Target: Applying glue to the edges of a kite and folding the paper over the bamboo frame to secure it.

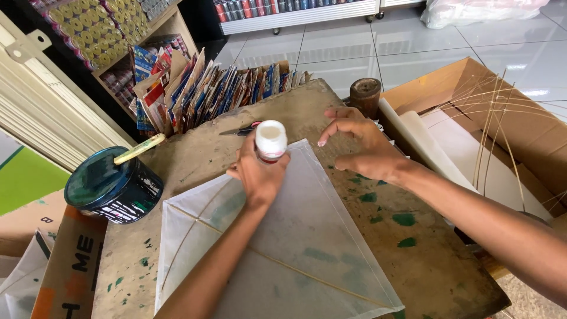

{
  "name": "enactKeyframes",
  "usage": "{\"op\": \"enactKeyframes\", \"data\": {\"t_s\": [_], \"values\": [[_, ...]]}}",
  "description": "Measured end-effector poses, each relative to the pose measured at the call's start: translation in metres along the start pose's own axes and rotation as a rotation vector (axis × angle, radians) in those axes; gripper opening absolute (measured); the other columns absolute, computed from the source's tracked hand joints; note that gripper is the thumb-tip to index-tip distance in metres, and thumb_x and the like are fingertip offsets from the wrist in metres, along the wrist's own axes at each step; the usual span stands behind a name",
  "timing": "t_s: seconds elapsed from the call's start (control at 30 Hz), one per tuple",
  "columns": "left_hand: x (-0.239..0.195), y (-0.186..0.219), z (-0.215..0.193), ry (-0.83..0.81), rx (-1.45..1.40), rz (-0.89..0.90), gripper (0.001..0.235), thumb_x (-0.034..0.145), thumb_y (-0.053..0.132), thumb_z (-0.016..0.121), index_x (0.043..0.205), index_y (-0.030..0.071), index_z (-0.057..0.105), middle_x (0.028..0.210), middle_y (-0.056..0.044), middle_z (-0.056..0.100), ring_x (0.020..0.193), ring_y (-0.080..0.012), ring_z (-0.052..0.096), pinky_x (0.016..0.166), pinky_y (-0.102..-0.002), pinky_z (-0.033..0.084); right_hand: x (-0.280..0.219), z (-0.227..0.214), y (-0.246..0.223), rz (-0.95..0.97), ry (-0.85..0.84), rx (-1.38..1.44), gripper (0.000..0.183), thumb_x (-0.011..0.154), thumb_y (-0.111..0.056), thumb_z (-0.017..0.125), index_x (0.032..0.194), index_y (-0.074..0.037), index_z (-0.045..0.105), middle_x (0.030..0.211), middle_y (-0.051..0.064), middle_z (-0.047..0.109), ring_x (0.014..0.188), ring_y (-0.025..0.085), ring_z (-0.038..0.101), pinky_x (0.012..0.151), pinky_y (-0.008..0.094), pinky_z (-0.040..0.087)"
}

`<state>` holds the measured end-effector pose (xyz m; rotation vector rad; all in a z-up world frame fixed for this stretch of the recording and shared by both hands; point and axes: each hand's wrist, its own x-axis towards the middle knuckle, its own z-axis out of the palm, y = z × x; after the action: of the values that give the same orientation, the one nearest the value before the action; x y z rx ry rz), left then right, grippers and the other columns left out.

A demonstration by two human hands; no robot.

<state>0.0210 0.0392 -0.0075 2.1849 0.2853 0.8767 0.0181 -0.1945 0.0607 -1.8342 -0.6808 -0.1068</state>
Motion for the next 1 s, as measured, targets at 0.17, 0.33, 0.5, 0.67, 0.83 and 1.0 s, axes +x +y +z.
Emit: {"op": "enactKeyframes", "data": {"t_s": [0.17, 0.33, 0.5, 0.67, 0.83, 1.0], "values": [[0.005, 0.001, -0.014, -0.091, 0.011, -0.171, 0.090, 0.063, 0.028, 0.089, 0.142, 0.025, 0.046, 0.132, -0.005, 0.070, 0.124, -0.0304, 0.063, 0.109, -0.051, 0.018, -0.008, 0.001, -0.006, 0.093, -0.155, -0.128, 0.034, 0.075, 0.003, 0.058, 0.103, -0.006, 0.076, 0.111, 0.022, 0.061, 0.116, 0.039, 0.061, 0.099, 0.055, 0.050], [-0.004, 0.001, -0.020, -0.090, -0.049, -0.181, 0.110, 0.060, 0.027, 0.094, 0.147, 0.022, 0.029, 0.136, -0.012, 0.066, 0.127, -0.0373, 0.061, 0.111, -0.056, 0.013, -0.028, 0.002, -0.011, 0.145, -0.338, -0.399, 0.033, 0.088, 0.002, 0.051, 0.111, -0.006, 0.075, 0.108, 0.023, 0.069, 0.110, 0.039, 0.070, 0.092, 0.053, 0.057], [-0.026, -0.019, 0.002, -0.002, -0.054, 0.596, 0.025, 0.084, 0.000, 0.066, 0.108, 0.007, 0.068, 0.095, -0.011, 0.060, 0.103, -0.0349, 0.056, 0.092, -0.047, 0.037, -0.051, 0.005, -0.031, 0.218, -0.293, -0.477, 0.042, 0.091, -0.004, 0.047, 0.125, -0.010, 0.071, 0.117, 0.022, 0.065, 0.111, 0.040, 0.067, 0.092, 0.054, 0.055], [-0.050, 0.006, -0.026, -0.457, 0.060, 0.769, 0.044, 0.083, -0.002, 0.055, 0.119, 0.017, 0.070, 0.125, -0.002, 0.061, 0.119, -0.0284, 0.060, 0.094, -0.042, 0.045, -0.061, 0.019, 0.000, 0.100, -0.249, -0.554, 0.037, 0.091, -0.006, 0.047, 0.121, -0.008, 0.069, 0.118, 0.021, 0.061, 0.109, 0.041, 0.064, 0.085, 0.052, 0.056], [-0.054, 0.005, -0.025, -0.525, 0.134, 0.794, 0.044, 0.084, -0.001, 0.055, 0.123, 0.013, 0.069, 0.133, -0.003, 0.058, 0.123, -0.0272, 0.060, 0.094, -0.040, 0.046, -0.062, 0.023, 0.004, 0.060, -0.238, -0.617, 0.037, 0.092, -0.011, 0.047, 0.123, -0.010, 0.068, 0.118, 0.018, 0.059, 0.108, 0.041, 0.061, 0.083, 0.050, 0.053], [-0.054, 0.012, -0.030, -0.617, 0.138, 0.749, 0.038, 0.090, -0.001, 0.052, 0.121, 0.009, 0.070, 0.133, -0.005, 0.059, 0.125, -0.0297, 0.061, 0.100, -0.046, 0.047, -0.063, 0.029, 0.007, -0.018, -0.176, -0.633, 0.031, 0.096, -0.012, 0.047, 0.118, -0.008, 0.068, 0.114, 0.017, 0.057, 0.108, 0.045, 0.058, 0.084, 0.052, 0.049]]}}
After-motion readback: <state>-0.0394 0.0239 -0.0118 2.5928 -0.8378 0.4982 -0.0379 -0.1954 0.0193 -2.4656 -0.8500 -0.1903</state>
